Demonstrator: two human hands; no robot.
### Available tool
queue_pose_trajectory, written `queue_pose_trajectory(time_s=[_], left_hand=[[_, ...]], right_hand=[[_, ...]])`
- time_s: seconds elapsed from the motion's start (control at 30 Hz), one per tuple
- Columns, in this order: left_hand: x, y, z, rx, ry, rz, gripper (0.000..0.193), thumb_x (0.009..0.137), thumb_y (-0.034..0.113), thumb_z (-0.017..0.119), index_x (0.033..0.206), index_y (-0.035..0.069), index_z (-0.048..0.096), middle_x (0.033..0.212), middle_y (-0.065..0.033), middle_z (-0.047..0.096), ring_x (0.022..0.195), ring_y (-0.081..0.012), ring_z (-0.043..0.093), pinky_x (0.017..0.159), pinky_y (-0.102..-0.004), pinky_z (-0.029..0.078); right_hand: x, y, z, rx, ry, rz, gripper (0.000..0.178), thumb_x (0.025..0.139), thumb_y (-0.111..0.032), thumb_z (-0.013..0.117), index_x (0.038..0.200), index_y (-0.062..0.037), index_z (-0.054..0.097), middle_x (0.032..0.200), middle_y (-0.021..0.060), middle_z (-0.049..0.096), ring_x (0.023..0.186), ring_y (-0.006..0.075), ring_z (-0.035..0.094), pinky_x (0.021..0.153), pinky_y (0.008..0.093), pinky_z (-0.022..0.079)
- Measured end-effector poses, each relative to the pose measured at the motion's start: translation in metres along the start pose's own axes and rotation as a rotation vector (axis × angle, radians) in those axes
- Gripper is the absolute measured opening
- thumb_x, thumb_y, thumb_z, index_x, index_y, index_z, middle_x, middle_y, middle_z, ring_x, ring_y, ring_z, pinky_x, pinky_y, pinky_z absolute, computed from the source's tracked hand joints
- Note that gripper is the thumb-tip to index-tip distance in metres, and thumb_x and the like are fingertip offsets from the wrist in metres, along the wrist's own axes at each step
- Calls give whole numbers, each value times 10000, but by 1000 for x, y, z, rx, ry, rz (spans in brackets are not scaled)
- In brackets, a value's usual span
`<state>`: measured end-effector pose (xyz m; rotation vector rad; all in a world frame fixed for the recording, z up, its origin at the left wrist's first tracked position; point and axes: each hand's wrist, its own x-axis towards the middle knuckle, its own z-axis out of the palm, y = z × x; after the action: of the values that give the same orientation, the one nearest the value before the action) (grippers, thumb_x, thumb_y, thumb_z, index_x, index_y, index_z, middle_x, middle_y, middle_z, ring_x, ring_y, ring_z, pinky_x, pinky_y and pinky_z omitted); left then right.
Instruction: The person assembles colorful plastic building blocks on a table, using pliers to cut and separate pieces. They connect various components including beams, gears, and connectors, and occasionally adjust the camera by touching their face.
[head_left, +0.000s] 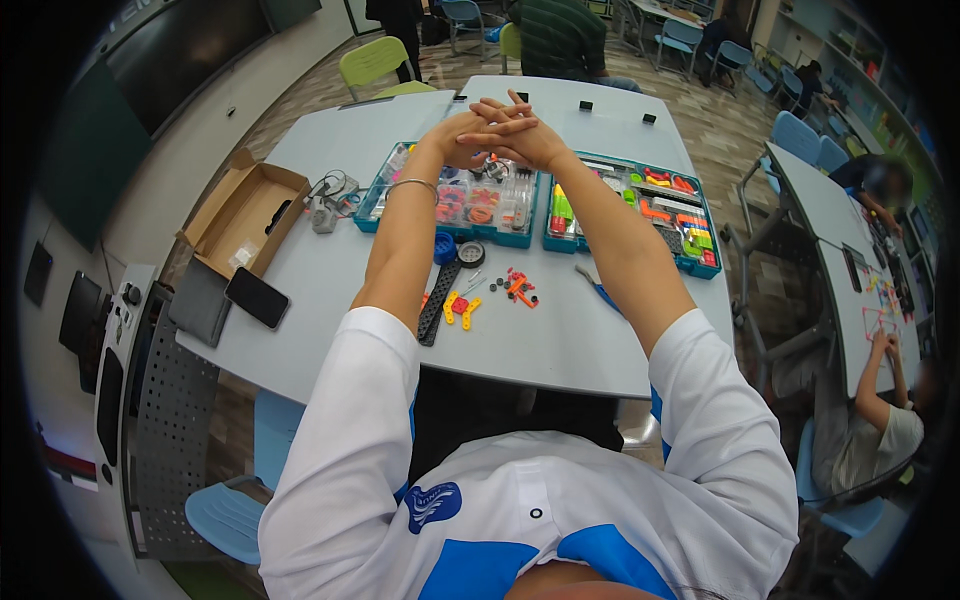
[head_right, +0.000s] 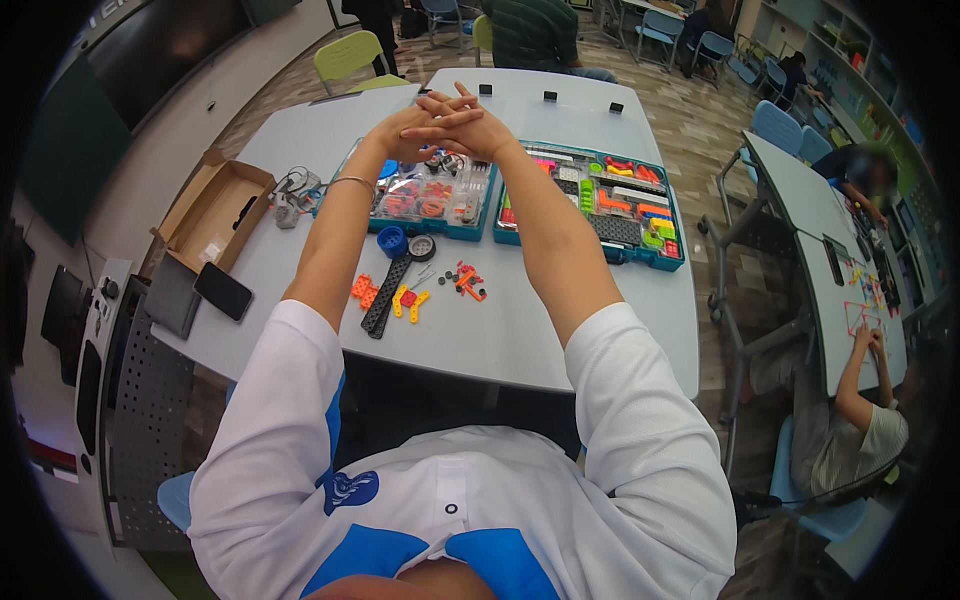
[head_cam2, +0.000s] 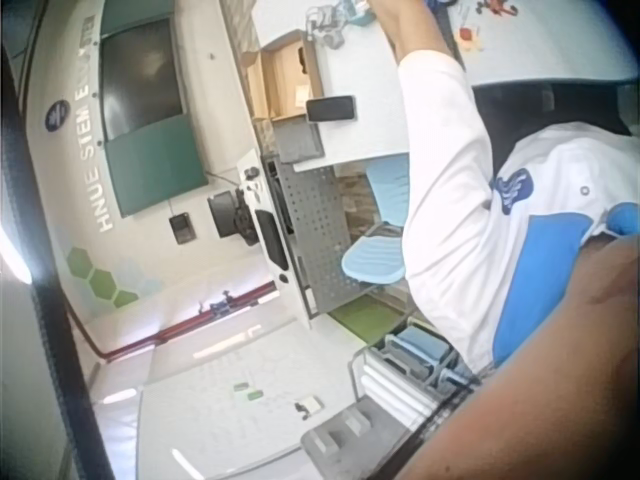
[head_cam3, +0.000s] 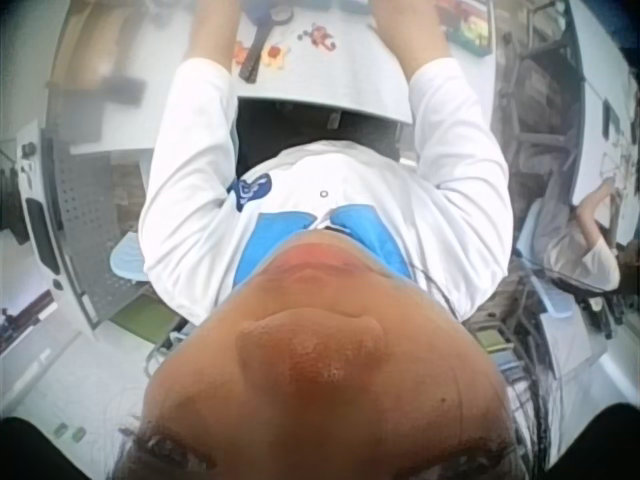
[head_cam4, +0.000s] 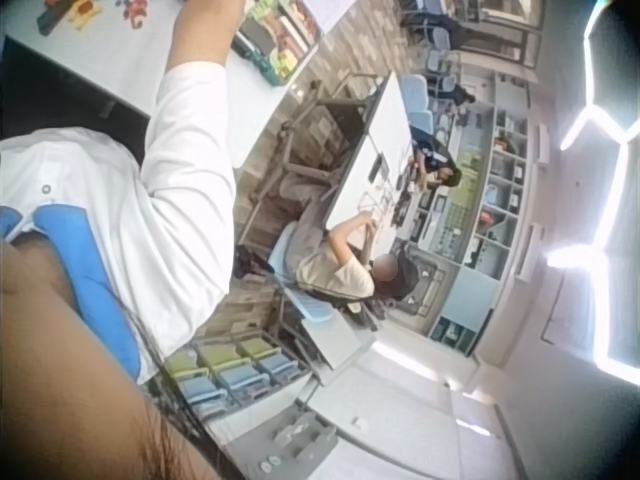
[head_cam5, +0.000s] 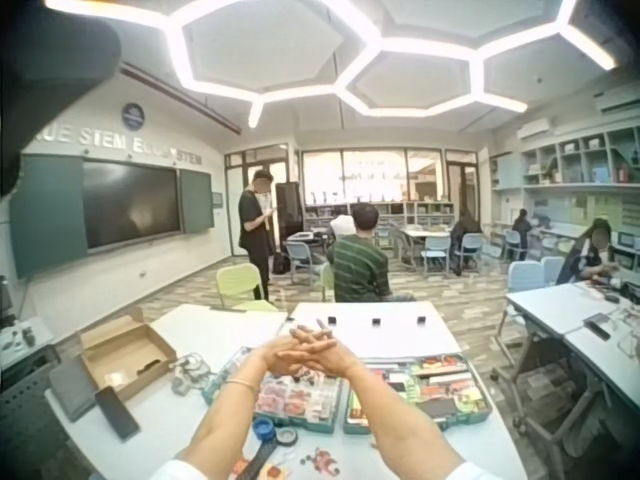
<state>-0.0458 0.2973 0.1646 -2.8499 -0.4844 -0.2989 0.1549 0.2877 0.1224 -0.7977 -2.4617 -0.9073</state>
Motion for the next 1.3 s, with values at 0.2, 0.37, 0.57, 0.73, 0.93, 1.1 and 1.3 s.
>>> queue_pose_trajectory(time_s=[0.2, 0.37, 0.57, 0.73, 0.93, 1.1, 1.3], left_hand=[[11, 15, 23, -90, 116, 7, 849, 780, 23, 679, 1513, 287, 343, 1591, -119, 320, 1222, -424, 528, 1045, -471, 462], [43, 96, 29, -326, 497, 49, 517, 729, -25, 682, 1193, 165, 552, 1390, -165, 499, 1070, -383, 618, 923, -450, 522], [65, 181, 25, -794, 877, -317, 586, 689, -22, 692, 1229, 132, 524, 1257, -168, 588, 1067, -370, 624, 886, -403, 503], [59, 276, 1, -1000, 1019, -273, 652, 718, -48, 682, 1319, 72, 459, 1306, -194, 568, 1202, -363, 564, 948, -415, 474], [-55, 291, 17, -846, 790, -246, 807, 802, 59, 766, 1453, 185, 306, 1478, -352, 365, 1306, -494, 495, 1023, -522, 464], [-139, 306, 50, -772, 841, -476, 706, 890, 104, 727, 1434, 168, 282, 1433, -324, 416, 1243, -450, 557, 941, -469, 523], [-212, 323, 68, -280, 809, -986, 544, 921, 254, 678, 1335, 75, 372, 1370, -262, 509, 1179, -405, 571, 915, -436, 502]], right_hand=[[-24, -8, -8, 3, 75, 6, 592, 943, -343, 573, 1470, -535, 386, 1548, 52, 365, 1424, 239, 397, 1240, 565, 159], [-54, -34, -36, 626, 277, 422, 477, 924, -111, 572, 1380, -249, 541, 1063, 68, 695, 1039, 251, 657, 1117, 462, 385], [-46, -48, -178, 1051, -273, 769, 567, 790, 36, 569, 1312, -179, 626, 893, 138, 726, 851, 276, 710, 789, 372, 538], [-84, -71, -236, 990, -467, 590, 657, 784, -25, 599, 1416, -199, 546, 964, 156, 722, 877, 301, 699, 767, 390, 541], [-83, -135, -209, 1229, -432, 126, 675, 838, -61, 593, 1488, -165, 441, 1041, 152, 676, 903, 334, 673, 750, 434, 532], [-64, -236, -156, 1143, -405, 113, 740, 838, -54, 580, 1536, -68, 334, 1155, 259, 583, 1068, 420, 605, 883, 457, 503], [-76, -312, -119, 1315, 184, 167, 503, 868, -97, 632, 1347, -39, 488, 1322, 219, 445, 1133, 356, 556, 892, 423, 516]])
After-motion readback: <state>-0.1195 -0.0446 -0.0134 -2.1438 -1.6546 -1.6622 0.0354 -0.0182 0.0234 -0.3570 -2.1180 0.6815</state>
